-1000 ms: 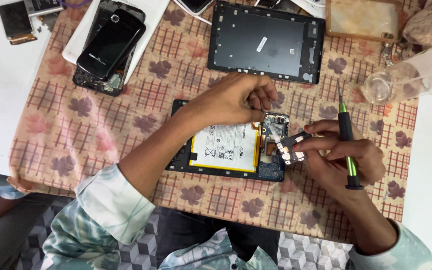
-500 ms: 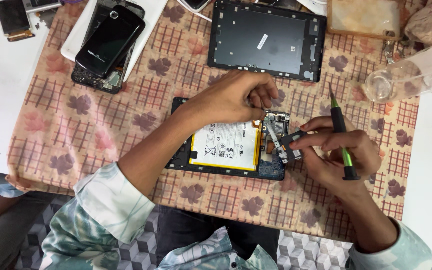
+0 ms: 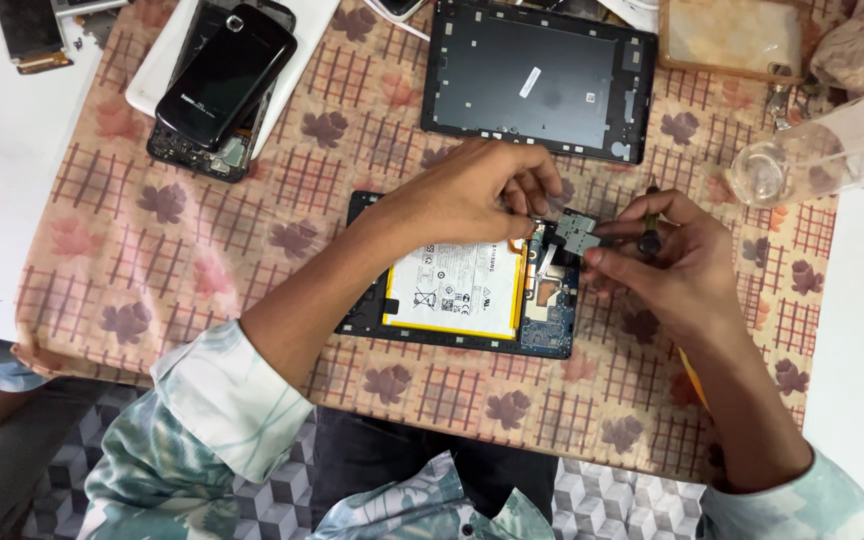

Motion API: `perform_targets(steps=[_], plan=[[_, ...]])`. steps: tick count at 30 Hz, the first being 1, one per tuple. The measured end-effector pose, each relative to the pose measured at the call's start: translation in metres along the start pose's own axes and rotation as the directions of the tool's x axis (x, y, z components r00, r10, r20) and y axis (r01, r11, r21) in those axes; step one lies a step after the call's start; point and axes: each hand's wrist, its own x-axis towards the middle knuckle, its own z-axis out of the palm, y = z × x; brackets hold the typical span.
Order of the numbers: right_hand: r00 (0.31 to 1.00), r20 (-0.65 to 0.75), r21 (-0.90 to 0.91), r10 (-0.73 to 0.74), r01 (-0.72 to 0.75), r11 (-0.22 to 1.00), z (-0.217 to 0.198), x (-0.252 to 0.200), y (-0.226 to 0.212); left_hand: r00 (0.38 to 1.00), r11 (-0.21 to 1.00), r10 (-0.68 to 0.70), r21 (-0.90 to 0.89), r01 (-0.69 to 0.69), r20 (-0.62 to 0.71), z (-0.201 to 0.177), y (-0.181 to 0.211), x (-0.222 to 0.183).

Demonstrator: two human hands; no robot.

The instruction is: The person uses a yellow plastic pry tool and a screwdriver to remove a small black component from the internal frame of a disassembled tablet. They pry the component loose, lift it out, and place it on the table.

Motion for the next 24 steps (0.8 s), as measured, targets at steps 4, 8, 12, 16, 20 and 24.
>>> perform_targets(steps=[4,8,12,16,20,24], plan=[[0.993,-0.115,0.005,0.027,-0.027,1.0,0.002,-0.002,0.004,0.999,0.999,0.043,0.015,-0.043,-0.011,-0.001,-0.001,-0.002],[0.997,-0.06,-0.082,0.046,-0.051,0.995,0.012,-0.003,-0.003,1.0,1.0,0.021,0.002,-0.021,-0.009,-0.002,0.001,-0.002],[0.994,-0.112,-0.221,-0.005,-0.02,0.975,0.03,-0.008,-0.008,0.999,1.0,0.026,0.001,-0.026,-0.018,-0.002,0.002,-0.002],[0.989,-0.139,-0.279,-0.043,0.002,0.96,0.033,-0.01,-0.009,1.0,1.0,0.014,0.004,-0.014,-0.012,-0.002,0.002,-0.002],[0.988,-0.142,-0.434,-0.063,-0.005,0.901,0.028,-0.01,-0.009,1.0,1.0,0.004,0.019,-0.004,-0.004,-0.002,0.004,-0.002],[0.985,-0.124,-0.425,-0.12,0.056,0.903,0.026,-0.009,-0.009,0.999,0.999,0.034,0.019,-0.034,-0.011,-0.002,0.001,-0.002]])
